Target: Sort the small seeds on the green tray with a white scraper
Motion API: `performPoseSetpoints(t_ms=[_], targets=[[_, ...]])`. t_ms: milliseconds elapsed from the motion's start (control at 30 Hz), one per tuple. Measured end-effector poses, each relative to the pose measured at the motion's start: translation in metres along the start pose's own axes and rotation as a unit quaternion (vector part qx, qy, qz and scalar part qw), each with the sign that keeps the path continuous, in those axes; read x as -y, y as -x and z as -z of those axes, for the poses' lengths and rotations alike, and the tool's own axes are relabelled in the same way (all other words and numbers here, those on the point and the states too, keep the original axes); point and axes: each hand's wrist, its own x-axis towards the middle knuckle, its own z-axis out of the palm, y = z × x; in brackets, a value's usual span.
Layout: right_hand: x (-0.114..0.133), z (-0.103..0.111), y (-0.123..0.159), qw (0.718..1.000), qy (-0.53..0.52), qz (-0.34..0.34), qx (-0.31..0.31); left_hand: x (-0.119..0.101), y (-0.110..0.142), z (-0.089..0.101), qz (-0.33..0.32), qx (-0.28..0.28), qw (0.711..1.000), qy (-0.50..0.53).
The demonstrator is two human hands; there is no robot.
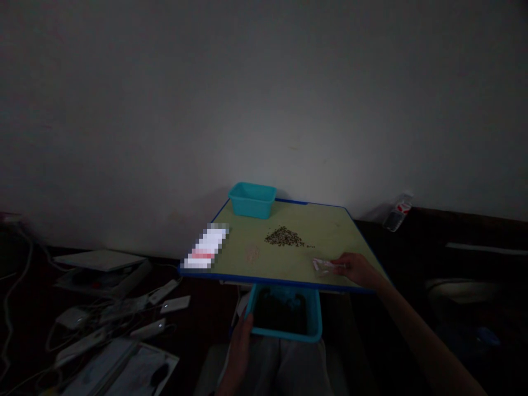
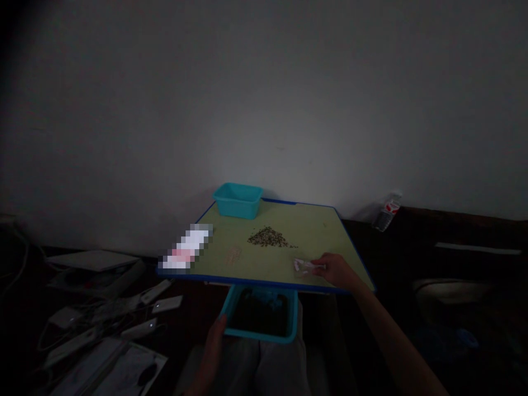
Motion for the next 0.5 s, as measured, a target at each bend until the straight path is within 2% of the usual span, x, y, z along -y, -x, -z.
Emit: performPoseSetpoints(t_ms=[67,233,333,500], targets=[[0.008,-0.003,-0.004,1.000,0.005,0.012,0.008,0.005,0.000,0.001,0.025,-0.006,1.000,0.006],[0.041,-0.006,-0.015,0.998,0.049,0.041,0.024,0.007,0.001,0.002,0.028,0.003,0.999,0.020],[0.065,-0.010,-0.023,0.995,0.070,0.060,0.032,0.003,0.002,0.002,0.040,-0.009,0.999,0.009],[0.097,-0.024,-0.037,0.992,0.104,0.069,0.028,-0.010,0.005,0.000,0.027,0.003,0.999,0.026]])
